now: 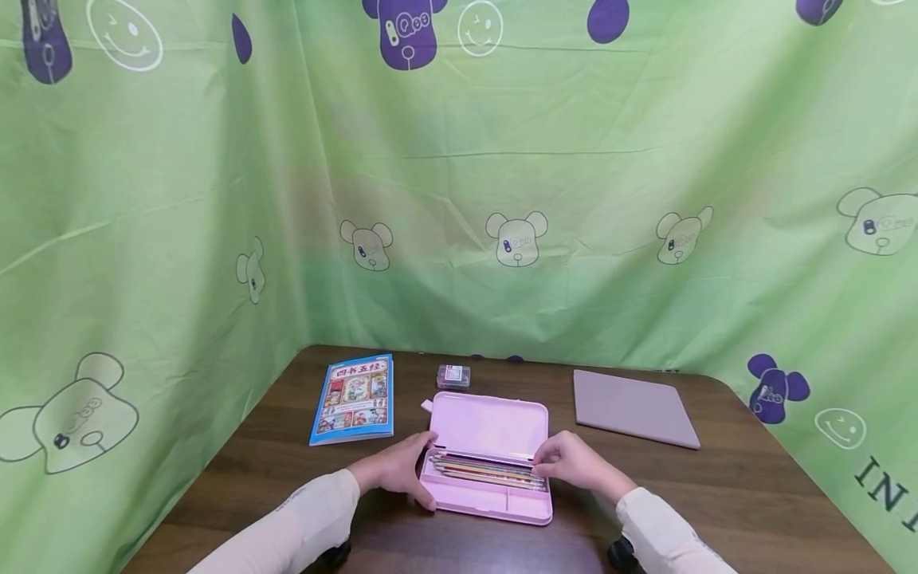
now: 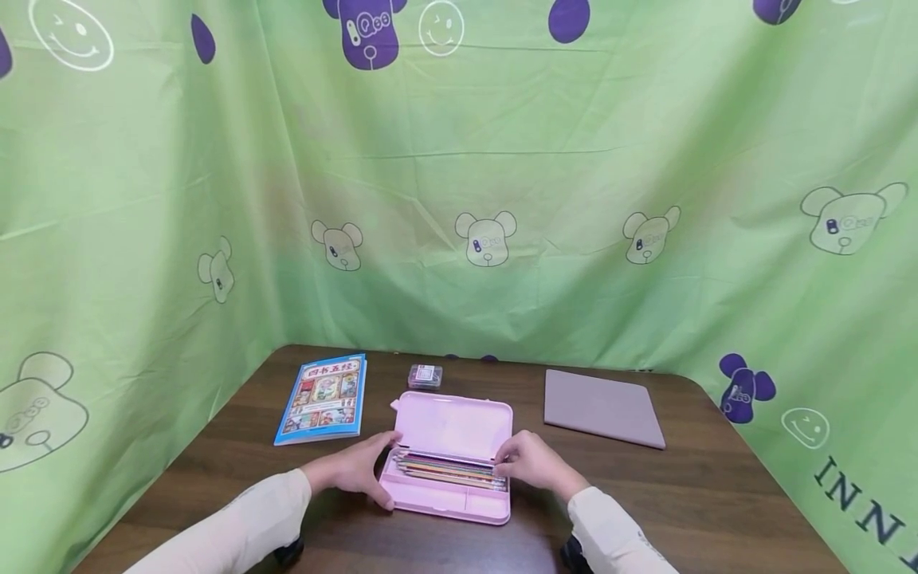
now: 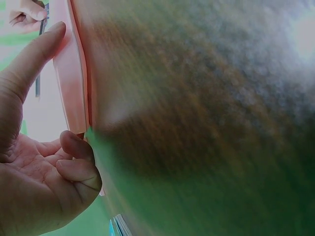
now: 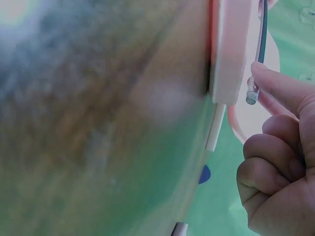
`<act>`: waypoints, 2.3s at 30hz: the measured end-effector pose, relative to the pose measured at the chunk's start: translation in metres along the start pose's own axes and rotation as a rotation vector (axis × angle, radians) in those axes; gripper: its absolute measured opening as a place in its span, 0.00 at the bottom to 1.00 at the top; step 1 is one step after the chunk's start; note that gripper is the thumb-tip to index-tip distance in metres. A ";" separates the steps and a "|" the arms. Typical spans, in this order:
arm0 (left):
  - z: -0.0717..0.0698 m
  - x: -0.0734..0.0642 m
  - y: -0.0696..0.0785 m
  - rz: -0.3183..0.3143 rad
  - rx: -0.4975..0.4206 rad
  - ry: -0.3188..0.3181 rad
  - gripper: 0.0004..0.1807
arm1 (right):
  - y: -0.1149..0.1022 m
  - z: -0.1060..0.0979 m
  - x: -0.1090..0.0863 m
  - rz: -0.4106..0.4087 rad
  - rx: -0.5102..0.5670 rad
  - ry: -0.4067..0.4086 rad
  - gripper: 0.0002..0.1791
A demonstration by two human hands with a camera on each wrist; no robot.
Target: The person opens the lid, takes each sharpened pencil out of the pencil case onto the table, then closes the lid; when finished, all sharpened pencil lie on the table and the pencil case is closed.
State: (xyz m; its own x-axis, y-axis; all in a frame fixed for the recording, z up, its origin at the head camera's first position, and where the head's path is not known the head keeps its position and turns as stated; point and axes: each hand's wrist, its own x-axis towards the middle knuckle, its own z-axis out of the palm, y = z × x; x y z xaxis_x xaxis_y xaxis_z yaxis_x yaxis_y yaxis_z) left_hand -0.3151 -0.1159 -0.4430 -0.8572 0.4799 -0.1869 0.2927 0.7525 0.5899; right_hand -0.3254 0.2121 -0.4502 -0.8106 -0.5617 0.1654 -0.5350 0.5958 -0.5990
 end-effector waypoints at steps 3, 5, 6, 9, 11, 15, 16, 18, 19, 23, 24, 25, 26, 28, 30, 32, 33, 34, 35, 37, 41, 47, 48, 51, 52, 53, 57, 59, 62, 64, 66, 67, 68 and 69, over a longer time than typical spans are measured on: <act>0.000 0.000 -0.001 -0.002 -0.014 -0.005 0.58 | 0.001 -0.006 -0.002 -0.004 0.012 0.012 0.03; 0.000 0.001 -0.001 0.004 -0.015 -0.004 0.58 | 0.003 -0.010 -0.005 0.009 0.018 0.019 0.03; 0.000 0.000 -0.001 0.005 -0.017 -0.005 0.58 | 0.004 -0.013 -0.007 0.015 0.018 0.021 0.03; 0.000 0.000 0.000 0.008 -0.017 -0.006 0.58 | 0.008 -0.022 -0.014 0.029 0.002 0.030 0.03; 0.000 -0.001 0.000 0.006 -0.018 -0.008 0.58 | 0.012 -0.028 -0.019 0.036 -0.005 0.032 0.03; -0.001 -0.001 0.000 -0.001 -0.024 -0.013 0.58 | 0.022 -0.044 -0.029 0.027 -0.018 0.044 0.05; -0.001 -0.001 0.000 -0.003 -0.025 -0.013 0.58 | 0.024 -0.048 -0.032 0.025 -0.024 0.046 0.05; -0.002 -0.001 0.001 -0.009 -0.031 -0.016 0.58 | 0.030 -0.056 -0.038 0.019 -0.038 0.053 0.05; -0.002 -0.001 0.001 -0.012 -0.034 -0.017 0.58 | 0.033 -0.059 -0.041 0.021 -0.043 0.053 0.05; -0.002 -0.002 0.000 -0.019 -0.047 -0.023 0.57 | 0.045 -0.071 -0.055 0.037 -0.047 0.041 0.06; -0.002 -0.002 0.001 -0.018 -0.048 -0.024 0.57 | 0.047 -0.073 -0.058 0.038 -0.048 0.038 0.06; -0.001 -0.003 0.000 -0.017 -0.050 -0.025 0.57 | 0.049 -0.075 -0.060 0.033 -0.050 0.037 0.06; -0.001 -0.003 0.001 -0.017 -0.051 -0.025 0.57 | 0.051 -0.077 -0.063 0.027 -0.052 0.035 0.06; -0.001 -0.003 0.001 -0.012 -0.049 -0.021 0.57 | 0.054 -0.080 -0.067 0.016 -0.054 0.034 0.06; -0.001 -0.004 0.001 -0.014 -0.050 -0.017 0.57 | 0.057 -0.082 -0.070 0.002 -0.054 0.036 0.05; -0.001 -0.004 0.001 -0.015 -0.053 -0.013 0.57 | 0.060 -0.085 -0.073 0.007 -0.049 0.031 0.04; -0.001 -0.004 0.001 -0.016 -0.054 -0.012 0.57 | 0.061 -0.086 -0.074 0.013 -0.049 0.029 0.04; -0.001 -0.004 0.001 -0.017 -0.056 -0.011 0.57 | 0.063 -0.087 -0.075 0.018 -0.052 0.027 0.04; -0.001 -0.004 0.002 -0.018 -0.057 -0.011 0.57 | 0.064 -0.088 -0.076 0.022 -0.055 0.028 0.03; -0.001 -0.004 0.002 -0.014 -0.053 -0.010 0.57 | 0.069 -0.090 -0.078 0.022 -0.062 0.028 0.02; -0.001 -0.004 0.001 -0.001 -0.039 -0.010 0.57 | 0.078 -0.092 -0.081 0.015 -0.067 0.033 0.01; -0.001 -0.004 0.001 0.006 -0.032 -0.011 0.56 | 0.088 -0.090 -0.085 0.039 -0.062 -0.001 0.06; -0.001 -0.004 0.001 0.005 -0.031 -0.011 0.56 | 0.089 -0.090 -0.085 0.042 -0.060 -0.006 0.06; -0.002 -0.003 0.002 0.000 -0.026 -0.012 0.56 | 0.091 -0.088 -0.085 0.056 -0.048 -0.018 0.07; -0.002 -0.003 0.002 -0.001 -0.025 -0.012 0.56 | 0.092 -0.088 -0.085 0.060 -0.042 -0.019 0.08; -0.002 -0.003 0.002 -0.003 -0.023 -0.012 0.56 | 0.092 -0.088 -0.086 0.067 -0.037 -0.020 0.08; -0.001 -0.003 0.002 -0.012 -0.024 -0.014 0.56 | 0.093 -0.088 -0.087 0.107 -0.050 -0.027 0.07; -0.001 -0.003 0.002 -0.014 -0.022 -0.014 0.56 | 0.093 -0.088 -0.088 0.134 -0.081 -0.033 0.06; 0.000 -0.002 0.002 -0.010 -0.021 -0.014 0.56 | 0.094 -0.088 -0.090 0.163 -0.137 -0.034 0.06; 0.001 -0.002 0.002 -0.006 -0.018 -0.013 0.56 | 0.094 -0.089 -0.092 0.175 -0.171 -0.035 0.06; 0.001 -0.002 0.002 -0.005 -0.014 -0.011 0.56 | 0.093 -0.090 -0.092 0.186 -0.197 -0.028 0.07; 0.001 -0.002 0.002 -0.005 -0.011 -0.009 0.56 | 0.092 -0.090 -0.092 0.192 -0.204 -0.021 0.09; 0.001 -0.002 0.002 -0.006 -0.011 -0.008 0.56 | 0.091 -0.091 -0.092 0.198 -0.206 -0.015 0.10; 0.001 -0.002 0.002 -0.009 -0.011 -0.007 0.56 | 0.090 -0.092 -0.091 0.201 -0.210 -0.006 0.11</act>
State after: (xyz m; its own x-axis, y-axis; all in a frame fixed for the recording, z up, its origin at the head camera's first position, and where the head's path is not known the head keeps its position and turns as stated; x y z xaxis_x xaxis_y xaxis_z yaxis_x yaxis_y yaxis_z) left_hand -0.3125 -0.1143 -0.4426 -0.8565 0.4767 -0.1978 0.2807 0.7519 0.5965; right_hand -0.3212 0.3698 -0.4471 -0.9043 -0.4234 0.0550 -0.4020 0.8008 -0.4441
